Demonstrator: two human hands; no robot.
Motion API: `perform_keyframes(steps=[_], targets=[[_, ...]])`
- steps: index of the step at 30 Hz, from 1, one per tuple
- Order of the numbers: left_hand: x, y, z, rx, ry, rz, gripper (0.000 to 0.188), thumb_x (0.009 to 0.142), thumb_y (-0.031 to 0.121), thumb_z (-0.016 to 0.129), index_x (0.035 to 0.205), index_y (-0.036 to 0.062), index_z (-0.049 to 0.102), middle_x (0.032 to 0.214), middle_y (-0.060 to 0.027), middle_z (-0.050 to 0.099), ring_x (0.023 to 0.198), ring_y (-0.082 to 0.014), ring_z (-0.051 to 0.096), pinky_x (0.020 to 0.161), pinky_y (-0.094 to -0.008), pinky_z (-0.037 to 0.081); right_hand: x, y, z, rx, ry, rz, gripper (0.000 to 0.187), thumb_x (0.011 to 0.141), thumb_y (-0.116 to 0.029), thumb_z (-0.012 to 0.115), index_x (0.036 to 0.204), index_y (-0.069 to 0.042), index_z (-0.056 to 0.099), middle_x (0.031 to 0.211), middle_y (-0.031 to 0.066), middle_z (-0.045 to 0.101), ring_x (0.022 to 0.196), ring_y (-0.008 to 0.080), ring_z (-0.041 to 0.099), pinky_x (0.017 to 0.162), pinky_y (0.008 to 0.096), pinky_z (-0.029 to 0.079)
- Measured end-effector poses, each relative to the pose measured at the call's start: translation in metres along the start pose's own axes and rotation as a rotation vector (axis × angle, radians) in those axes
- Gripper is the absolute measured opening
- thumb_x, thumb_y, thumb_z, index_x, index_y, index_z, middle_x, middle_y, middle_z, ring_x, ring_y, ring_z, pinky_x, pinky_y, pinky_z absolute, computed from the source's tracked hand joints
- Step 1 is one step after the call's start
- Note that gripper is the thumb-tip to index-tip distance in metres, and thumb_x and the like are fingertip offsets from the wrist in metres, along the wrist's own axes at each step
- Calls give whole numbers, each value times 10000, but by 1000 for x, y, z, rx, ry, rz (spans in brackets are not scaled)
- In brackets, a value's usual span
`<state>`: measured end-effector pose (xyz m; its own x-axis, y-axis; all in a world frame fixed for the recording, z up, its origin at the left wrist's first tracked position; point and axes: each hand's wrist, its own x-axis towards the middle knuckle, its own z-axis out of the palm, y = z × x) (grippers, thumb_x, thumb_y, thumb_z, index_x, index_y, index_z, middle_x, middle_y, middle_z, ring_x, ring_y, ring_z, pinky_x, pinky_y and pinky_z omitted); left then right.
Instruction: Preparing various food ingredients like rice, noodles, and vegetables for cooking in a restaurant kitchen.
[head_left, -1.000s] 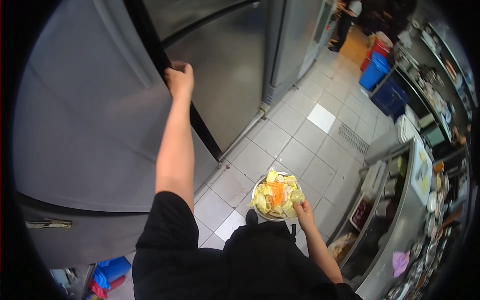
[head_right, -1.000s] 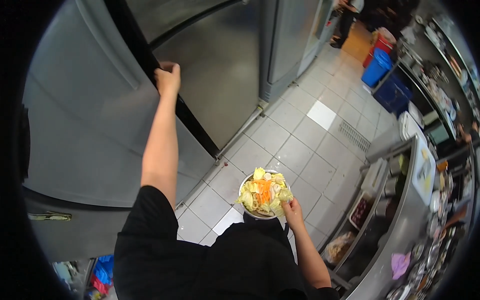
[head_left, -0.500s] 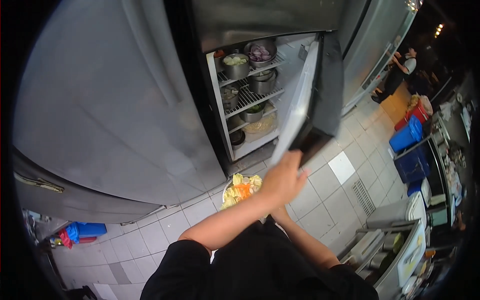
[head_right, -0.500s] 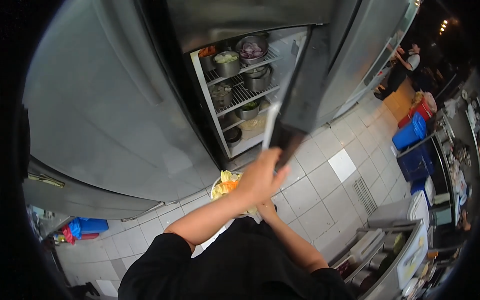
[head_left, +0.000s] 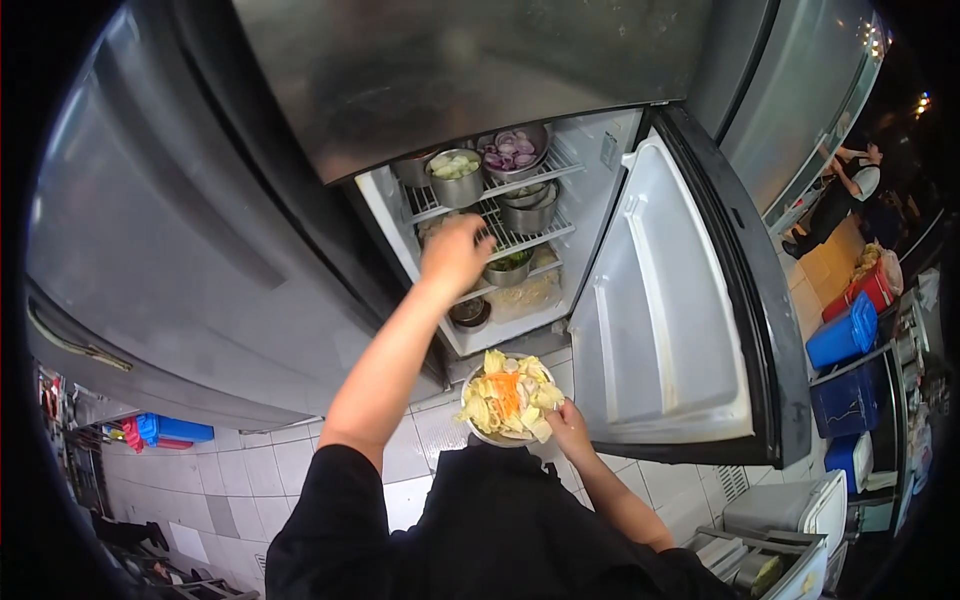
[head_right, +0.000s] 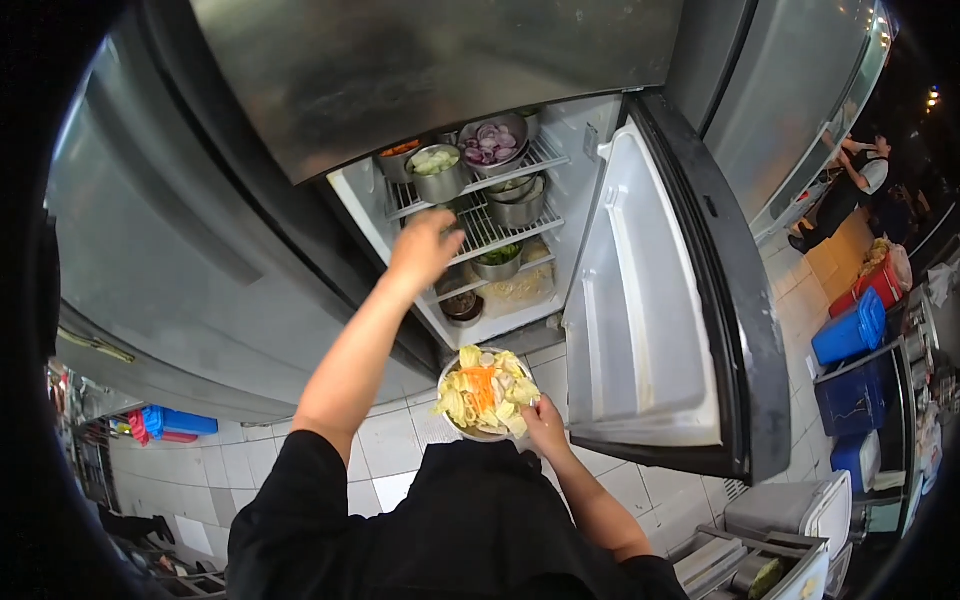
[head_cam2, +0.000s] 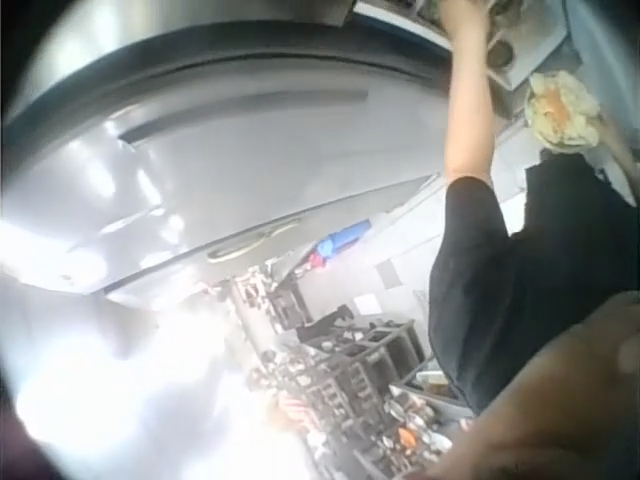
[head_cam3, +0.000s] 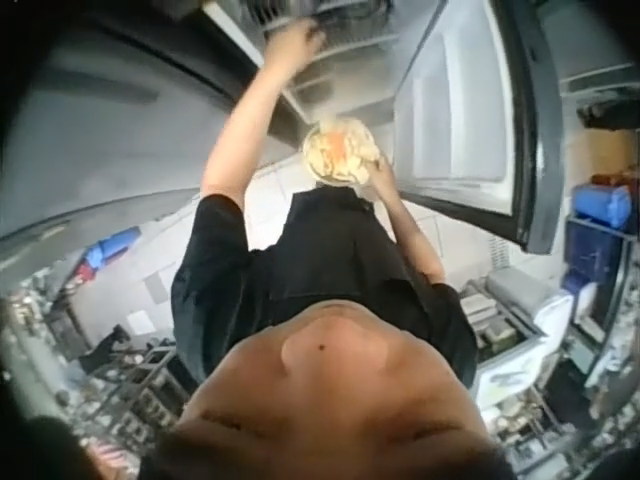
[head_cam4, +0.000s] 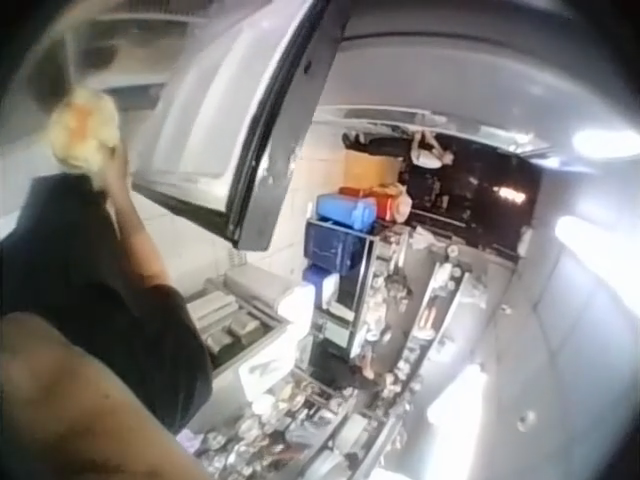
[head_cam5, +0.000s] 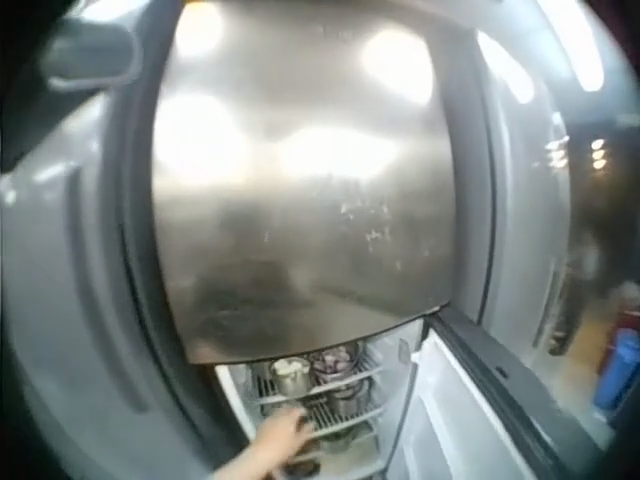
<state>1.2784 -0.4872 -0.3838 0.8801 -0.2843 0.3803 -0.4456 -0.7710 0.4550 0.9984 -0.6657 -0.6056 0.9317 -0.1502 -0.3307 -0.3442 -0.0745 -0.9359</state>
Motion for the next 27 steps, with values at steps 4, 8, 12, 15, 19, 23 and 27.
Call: perform_keyframes(steps=[4, 8, 12, 15, 19, 23, 27], targets=[[84, -33, 6, 532, -118, -38, 488, 794, 364, 657, 1214, 131, 579, 1144, -123, 625, 1109, -297, 572, 937, -446, 415, 5, 7, -22, 64, 52, 66, 247, 898, -102, 546, 1119, 8, 556, 944, 40, 621, 807, 92, 563, 719, 256, 469], [119, -60, 26, 563, -483, -58, 512, 794, 373, 671, 1239, 139, 573, 1252, -129, 587, 1183, -301, 536, 977, -437, 411, 17, 10, -46, 67, 101, 106, 275, 895, -96, 544, 1149, 8, 547, 992, 53, 623, 848, 92, 565, 748, 240, 462], [131, -73, 34, 490, -332, -32, 508, 797, 373, 674, 1242, 151, 571, 1246, -129, 591, 1172, -295, 542, 969, -412, 426, 36, -18, -61, 170, 185, 101, 276, 891, -99, 541, 1140, 20, 541, 990, 59, 624, 854, 105, 572, 756, 240, 464], [133, -72, 35, 544, -326, -24, 499, 799, 368, 676, 1243, 167, 570, 1247, -136, 587, 1159, -304, 547, 946, -422, 439, 52, -30, -66, 251, 234, 82, 277, 887, -106, 538, 1129, 29, 545, 988, 57, 623, 855, 115, 574, 749, 244, 463], [129, -67, 40, 464, -368, -123, 446, 796, 375, 683, 1179, 164, 597, 1238, -139, 586, 1148, -314, 548, 923, -424, 451, 74, -44, -74, 203, 294, 79, 210, 865, -119, 559, 1025, 16, 570, 874, 36, 601, 771, 99, 533, 675, 255, 441], [123, -83, 43, 396, -153, -22, 384, 794, 433, 668, 992, 110, 611, 1012, -151, 665, 1009, -345, 609, 844, -443, 477, 102, -42, -82, 201, 240, 14, 147, 859, -127, 571, 941, -5, 559, 788, 14, 553, 694, 91, 484, 626, 260, 416], [132, -69, 28, 502, -280, -181, 424, 794, 433, 652, 1032, 82, 640, 945, -149, 687, 951, -332, 644, 829, -438, 494, 123, -55, -89, 140, 194, -32, 149, 857, -128, 575, 929, 1, 553, 776, 20, 550, 695, 88, 481, 626, 254, 413]])
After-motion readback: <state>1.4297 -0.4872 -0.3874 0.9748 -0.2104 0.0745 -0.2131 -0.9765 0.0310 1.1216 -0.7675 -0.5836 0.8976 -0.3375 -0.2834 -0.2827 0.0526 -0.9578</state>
